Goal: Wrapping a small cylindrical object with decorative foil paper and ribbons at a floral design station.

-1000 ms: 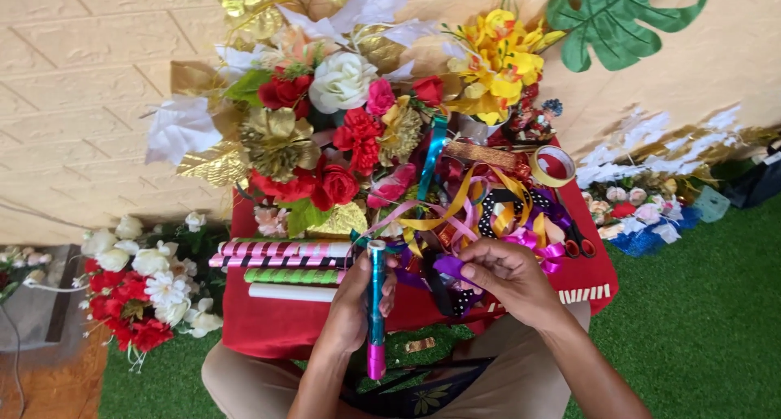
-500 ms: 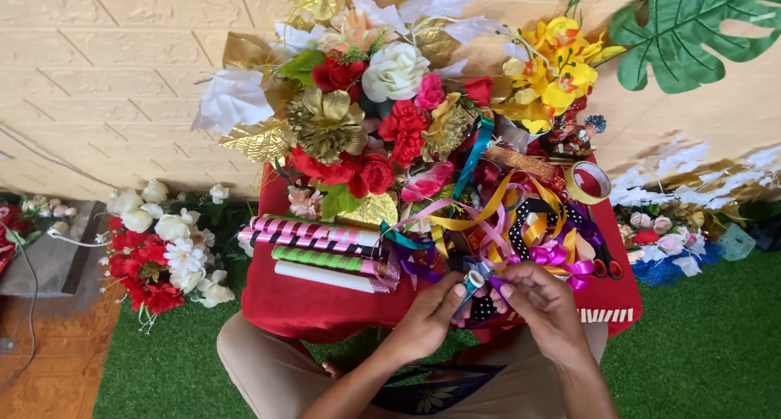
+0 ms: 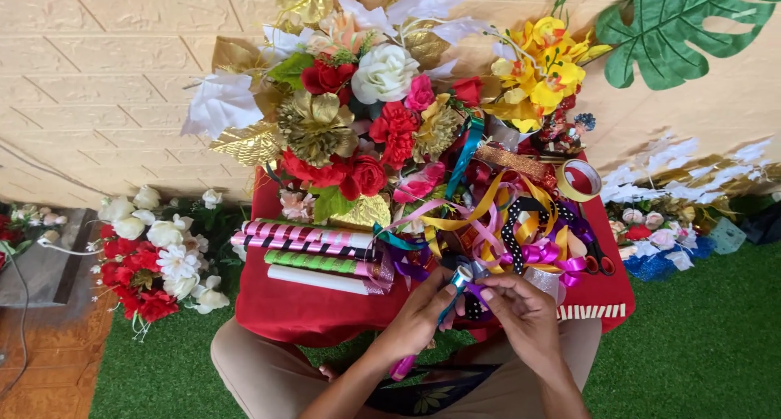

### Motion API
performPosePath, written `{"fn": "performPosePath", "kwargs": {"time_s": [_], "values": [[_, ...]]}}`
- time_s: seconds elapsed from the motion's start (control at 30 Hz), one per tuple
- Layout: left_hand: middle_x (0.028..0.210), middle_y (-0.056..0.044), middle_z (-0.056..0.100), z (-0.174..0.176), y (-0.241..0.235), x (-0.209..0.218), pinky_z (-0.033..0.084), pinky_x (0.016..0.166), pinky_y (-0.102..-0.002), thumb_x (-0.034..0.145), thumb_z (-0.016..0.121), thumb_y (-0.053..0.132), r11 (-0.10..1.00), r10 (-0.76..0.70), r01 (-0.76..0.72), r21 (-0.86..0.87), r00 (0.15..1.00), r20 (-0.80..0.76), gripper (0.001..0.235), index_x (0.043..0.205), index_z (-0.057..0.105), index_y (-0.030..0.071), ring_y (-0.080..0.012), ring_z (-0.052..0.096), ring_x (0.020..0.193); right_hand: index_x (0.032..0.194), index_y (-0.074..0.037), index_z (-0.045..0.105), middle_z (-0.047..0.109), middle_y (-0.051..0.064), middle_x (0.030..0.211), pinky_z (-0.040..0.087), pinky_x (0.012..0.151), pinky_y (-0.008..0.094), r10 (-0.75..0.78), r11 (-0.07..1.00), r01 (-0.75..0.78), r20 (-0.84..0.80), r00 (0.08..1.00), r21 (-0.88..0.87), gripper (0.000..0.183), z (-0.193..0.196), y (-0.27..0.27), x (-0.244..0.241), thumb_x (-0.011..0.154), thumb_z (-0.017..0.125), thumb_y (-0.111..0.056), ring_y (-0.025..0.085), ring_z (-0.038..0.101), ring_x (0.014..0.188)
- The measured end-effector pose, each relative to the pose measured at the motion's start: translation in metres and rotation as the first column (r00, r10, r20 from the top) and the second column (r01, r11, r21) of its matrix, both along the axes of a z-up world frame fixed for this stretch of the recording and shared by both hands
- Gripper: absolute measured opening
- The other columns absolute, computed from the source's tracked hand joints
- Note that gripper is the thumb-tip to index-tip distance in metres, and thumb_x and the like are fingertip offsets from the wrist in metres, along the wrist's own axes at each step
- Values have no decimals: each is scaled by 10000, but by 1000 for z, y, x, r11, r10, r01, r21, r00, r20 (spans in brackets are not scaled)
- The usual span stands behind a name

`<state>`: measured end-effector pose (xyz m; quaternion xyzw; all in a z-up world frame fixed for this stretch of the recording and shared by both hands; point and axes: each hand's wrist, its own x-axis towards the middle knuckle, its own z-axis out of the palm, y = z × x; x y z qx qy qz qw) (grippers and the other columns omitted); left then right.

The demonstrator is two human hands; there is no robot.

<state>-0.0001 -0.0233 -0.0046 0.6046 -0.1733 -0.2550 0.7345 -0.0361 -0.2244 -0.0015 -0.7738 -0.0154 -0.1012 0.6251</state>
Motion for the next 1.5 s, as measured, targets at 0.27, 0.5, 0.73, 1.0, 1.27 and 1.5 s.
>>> {"fn": "performPosePath", "kwargs": {"time_s": [0.27, 0.5, 0.73, 1.0, 1.27, 1.5], "values": [[836, -31, 619, 11, 0, -6, 507, 634, -305, 1090, 403, 395, 994, 35, -44, 97, 994, 100, 335, 1189, 534, 103, -149, 607, 687, 1115, -49, 765, 789, 52, 975, 617, 799, 237, -24, 997, 26, 22, 999, -78, 206, 12, 14, -3, 913, 736, -77, 118, 717, 878], [1117, -86, 720, 48, 5, -12, 496, 804, -378, 1061, 383, 416, 981, 59, -105, 166, 964, 259, 476, 1332, 561, 68, -218, 683, 958, 1092, -77, 745, 770, 29, 927, 607, 746, 235, -20, 992, 21, 9, 1000, -126, 191, 7, 18, -3, 902, 750, -86, 113, 694, 832], [964, -68, 727, 35, 2, -12, 505, 693, -345, 1067, 445, 416, 965, 129, -193, 179, 940, 317, 422, 1244, 616, 73, -183, 695, 838, 1169, -77, 715, 748, 49, 913, 607, 732, 250, -38, 995, 38, 7, 999, -89, 287, -3, 23, -8, 889, 768, -111, 127, 694, 836], [910, -104, 733, 43, 8, -10, 632, 426, -302, 995, 434, 563, 970, 40, -71, 231, 990, 138, 610, 1331, 523, 62, -179, 658, 465, 1044, -76, 751, 785, 55, 970, 601, 702, 283, -24, 1000, 23, 60, 998, 8, 170, -22, 9, -4, 877, 750, -45, 157, 710, 841], [899, -64, 603, -10, 7, -1, 481, 576, -265, 1066, 517, 396, 952, -190, 120, -282, 954, -234, 325, 1203, 401, 125, -159, 586, 672, 1063, -58, 721, 737, 74, 993, 639, 816, 258, -197, 960, 260, 417, 888, -101, 162, 6, 4, -1, 906, 734, -20, 168, 725, 928], [809, -70, 631, 0, 4, -1, 511, 644, -284, 1053, 427, 496, 955, -71, 9, -296, 977, -200, 506, 1114, 631, 37, -159, 601, 685, 1119, -43, 722, 738, 114, 1003, 672, 697, 216, -77, 864, 381, 660, 747, -330, 219, -19, 7, -1, 902, 756, -50, 167, 764, 862]]}}
